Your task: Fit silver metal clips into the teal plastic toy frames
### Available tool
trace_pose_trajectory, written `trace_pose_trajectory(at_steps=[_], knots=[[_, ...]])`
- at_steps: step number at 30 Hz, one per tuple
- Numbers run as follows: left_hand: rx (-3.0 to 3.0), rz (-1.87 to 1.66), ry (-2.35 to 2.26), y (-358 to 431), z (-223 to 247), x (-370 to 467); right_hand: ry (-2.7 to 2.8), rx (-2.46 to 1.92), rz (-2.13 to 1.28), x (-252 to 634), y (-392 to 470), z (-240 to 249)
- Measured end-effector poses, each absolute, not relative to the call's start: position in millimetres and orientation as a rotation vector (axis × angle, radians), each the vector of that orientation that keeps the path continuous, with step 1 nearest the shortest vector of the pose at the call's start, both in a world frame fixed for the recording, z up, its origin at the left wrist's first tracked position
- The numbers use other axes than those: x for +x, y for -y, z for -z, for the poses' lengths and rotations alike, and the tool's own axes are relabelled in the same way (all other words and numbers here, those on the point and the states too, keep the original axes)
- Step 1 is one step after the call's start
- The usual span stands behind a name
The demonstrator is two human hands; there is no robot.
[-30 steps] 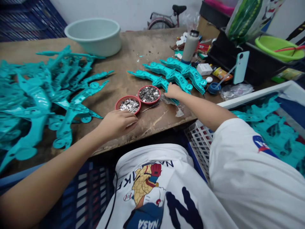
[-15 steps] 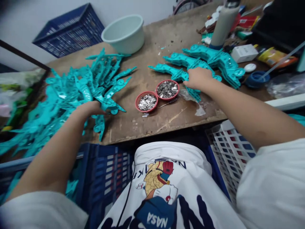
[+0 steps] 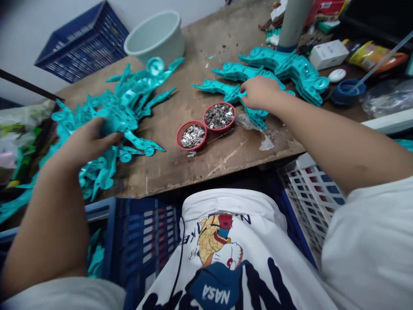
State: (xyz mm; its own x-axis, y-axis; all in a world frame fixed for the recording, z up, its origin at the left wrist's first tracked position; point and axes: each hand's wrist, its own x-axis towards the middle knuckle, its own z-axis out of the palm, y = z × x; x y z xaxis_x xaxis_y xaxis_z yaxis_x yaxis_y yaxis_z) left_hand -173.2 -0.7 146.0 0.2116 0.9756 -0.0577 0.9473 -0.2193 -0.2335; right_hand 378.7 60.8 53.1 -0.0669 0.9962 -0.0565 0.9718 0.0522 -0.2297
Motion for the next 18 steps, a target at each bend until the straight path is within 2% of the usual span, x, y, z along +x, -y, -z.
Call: trace_pose_trajectory(at_steps=[1,3,6,8,12,18], knots=[[-2.368,-0.249,1.91,14.6,-148.2,-149.3,2.166,-2.025,-0.327,379.2,-60.4,-57.0],[-2.607,-0.484,1.845,43.6,-139.7,-96.9,2.138,-1.93,-0.319,380.2,-61.9,-62.5],[-2.802,-0.915,1.702,76.1,-104.7,-28.4,2.231,-1.836,-0.307,374.4,-67.1,-61.6],[-2.833,-1.014,1.661,84.7,-79.1,-1.5,2.392,-1.778,-0.35,363.3,-70.5,-52.7],[-2.747,-1.045,1.656,77.5,-52.2,7.1,2.625,-1.598,-0.377,333.6,-80.0,-21.5],[-2.727,-0.823,1.325,51.4,-60.6,-16.6,2.607,-1.603,-0.393,308.3,-105.3,13.5]])
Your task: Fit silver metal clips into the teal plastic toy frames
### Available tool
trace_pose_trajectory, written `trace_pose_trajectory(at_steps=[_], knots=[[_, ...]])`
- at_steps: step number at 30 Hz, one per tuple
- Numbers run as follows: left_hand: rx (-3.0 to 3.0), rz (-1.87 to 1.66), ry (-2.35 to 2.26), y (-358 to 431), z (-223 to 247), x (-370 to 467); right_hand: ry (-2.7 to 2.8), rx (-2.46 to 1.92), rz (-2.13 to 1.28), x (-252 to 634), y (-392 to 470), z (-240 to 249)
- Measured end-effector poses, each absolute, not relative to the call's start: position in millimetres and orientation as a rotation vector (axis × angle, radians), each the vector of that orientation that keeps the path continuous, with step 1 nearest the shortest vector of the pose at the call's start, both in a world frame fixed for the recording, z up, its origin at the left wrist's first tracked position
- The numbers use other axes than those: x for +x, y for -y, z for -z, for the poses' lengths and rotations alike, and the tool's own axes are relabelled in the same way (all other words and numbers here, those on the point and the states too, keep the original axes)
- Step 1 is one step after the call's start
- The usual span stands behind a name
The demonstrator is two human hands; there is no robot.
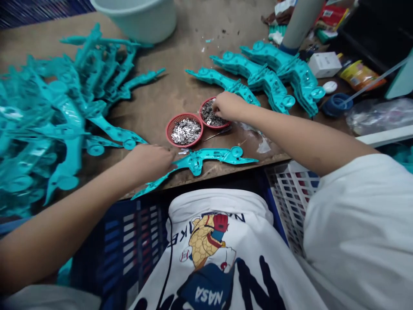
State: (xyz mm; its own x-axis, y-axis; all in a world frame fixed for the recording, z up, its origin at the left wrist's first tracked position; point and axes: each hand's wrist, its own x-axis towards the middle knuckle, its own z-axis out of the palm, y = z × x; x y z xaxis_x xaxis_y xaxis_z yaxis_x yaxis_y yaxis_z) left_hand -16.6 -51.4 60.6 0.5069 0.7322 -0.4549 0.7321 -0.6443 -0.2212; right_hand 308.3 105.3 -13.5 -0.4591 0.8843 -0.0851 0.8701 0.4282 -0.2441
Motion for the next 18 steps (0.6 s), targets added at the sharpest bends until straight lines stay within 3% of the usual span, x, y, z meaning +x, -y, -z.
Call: trace_pose_trajectory(at_steps=[5,11,18], knots=[[-2.868,-0.352,1.253,14.1,-50.2,-12.2,2.594,-1.585,-0.464,312.5,-110.8,18.1],[-2.904,-0.502,1.263,-18.8,-6.2,-13.8,2.652,-1.647,-0.512,320.4,-106.1,7.7],[-2.981,-0.215,1.394,-40.2,25.2,-21.9,2.686,-1.682,-0.507,314.1,-102.5,0.5]])
